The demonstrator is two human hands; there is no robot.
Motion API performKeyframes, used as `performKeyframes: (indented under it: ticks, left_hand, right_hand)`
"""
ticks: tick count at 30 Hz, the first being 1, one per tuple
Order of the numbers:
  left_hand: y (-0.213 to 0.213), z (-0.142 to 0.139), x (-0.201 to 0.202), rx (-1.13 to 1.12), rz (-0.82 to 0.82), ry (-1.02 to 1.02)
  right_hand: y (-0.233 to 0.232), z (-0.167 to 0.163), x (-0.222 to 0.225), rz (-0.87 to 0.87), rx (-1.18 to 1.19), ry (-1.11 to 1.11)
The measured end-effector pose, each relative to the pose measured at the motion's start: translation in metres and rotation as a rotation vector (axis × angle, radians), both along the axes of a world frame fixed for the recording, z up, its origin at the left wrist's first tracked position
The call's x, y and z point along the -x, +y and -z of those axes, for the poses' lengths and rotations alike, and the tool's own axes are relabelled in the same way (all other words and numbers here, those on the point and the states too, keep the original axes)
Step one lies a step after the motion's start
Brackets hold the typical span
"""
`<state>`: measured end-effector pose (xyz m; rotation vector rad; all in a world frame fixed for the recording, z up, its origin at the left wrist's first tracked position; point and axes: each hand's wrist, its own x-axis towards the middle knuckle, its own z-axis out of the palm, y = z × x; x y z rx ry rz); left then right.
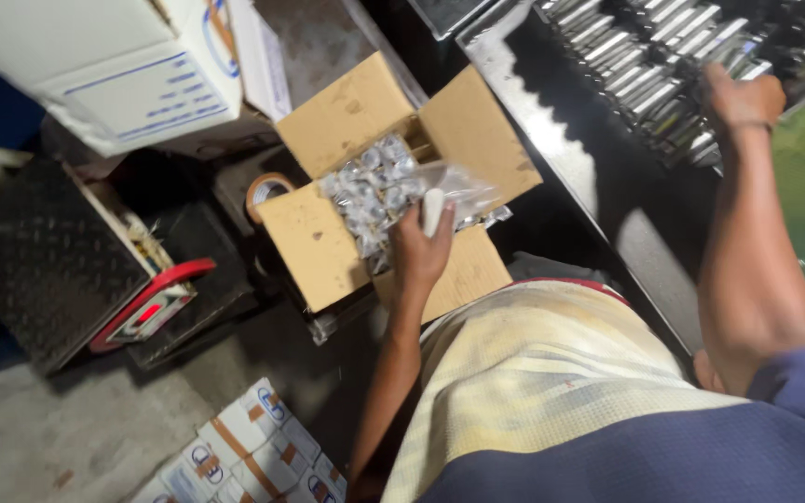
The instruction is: The person packs small wrapped items into a cardboard box with internal dividers, then seals the box with tape and stacks it with other boxes. The person repeats this process for multiple boxes.
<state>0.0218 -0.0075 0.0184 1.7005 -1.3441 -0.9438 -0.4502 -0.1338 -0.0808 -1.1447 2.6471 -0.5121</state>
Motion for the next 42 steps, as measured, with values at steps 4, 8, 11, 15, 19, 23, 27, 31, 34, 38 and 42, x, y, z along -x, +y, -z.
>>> performKeyframes:
  ticks: [4,8,11,15,19,23,27,31,34,38,42]
  left_hand:
    - [-0.01,0.003,-0.002,0.023,-0.007,0.044]
    - [-0.007,0.016,0.008,-0.089,0.042,0.066]
    - [0.002,0.034,0.018,0.148,0.195,0.103]
    - [0.01,0.064,0.004,-0.188,0.104,0.958]
    - [0.027,0.089,-0.035,-0.408,-0.341,1.318]
    - [0.046,0.103,-0.052,-0.341,-0.431,1.187]
    - [0.063,0.106,-0.05,-0.336,-0.451,1.106]
    - [0.076,0.102,-0.058,-0.325,-0.365,1.172]
    - [0.074,0.104,-0.065,-0.314,-0.214,1.275]
    - [0.058,0.117,-0.054,-0.156,-0.374,1.186]
    - [0.043,0.13,-0.026,-0.137,-0.299,1.415]
  right_hand:
    - [0.048,-0.031,-0.079,-0.309,0.307,-1.301]
    - [0.087,-0.063,-0.184,-0.642,-0.161,-1.166]
    - [0.092,-0.072,-0.243,-1.222,0.117,-0.505]
    - [0.099,-0.048,-0.282,-0.869,0.042,-1.201]
    - [0.104,-0.011,-0.303,-0.37,-0.487,-1.59]
    - [0.058,-0.004,-0.334,-0.797,-0.228,-0.686]
    - [-0.022,-0.016,-0.372,-1.618,-0.617,-0.11]
    - [-0.062,-0.027,-0.384,-1.528,-0.651,0.13]
    - [-0.044,-0.031,-0.375,-1.504,-0.558,0.121]
    - [0.015,-0.052,-0.354,-1.474,0.055,-0.581]
    - [0.083,-0.057,-0.335,-1.307,0.251,-0.515]
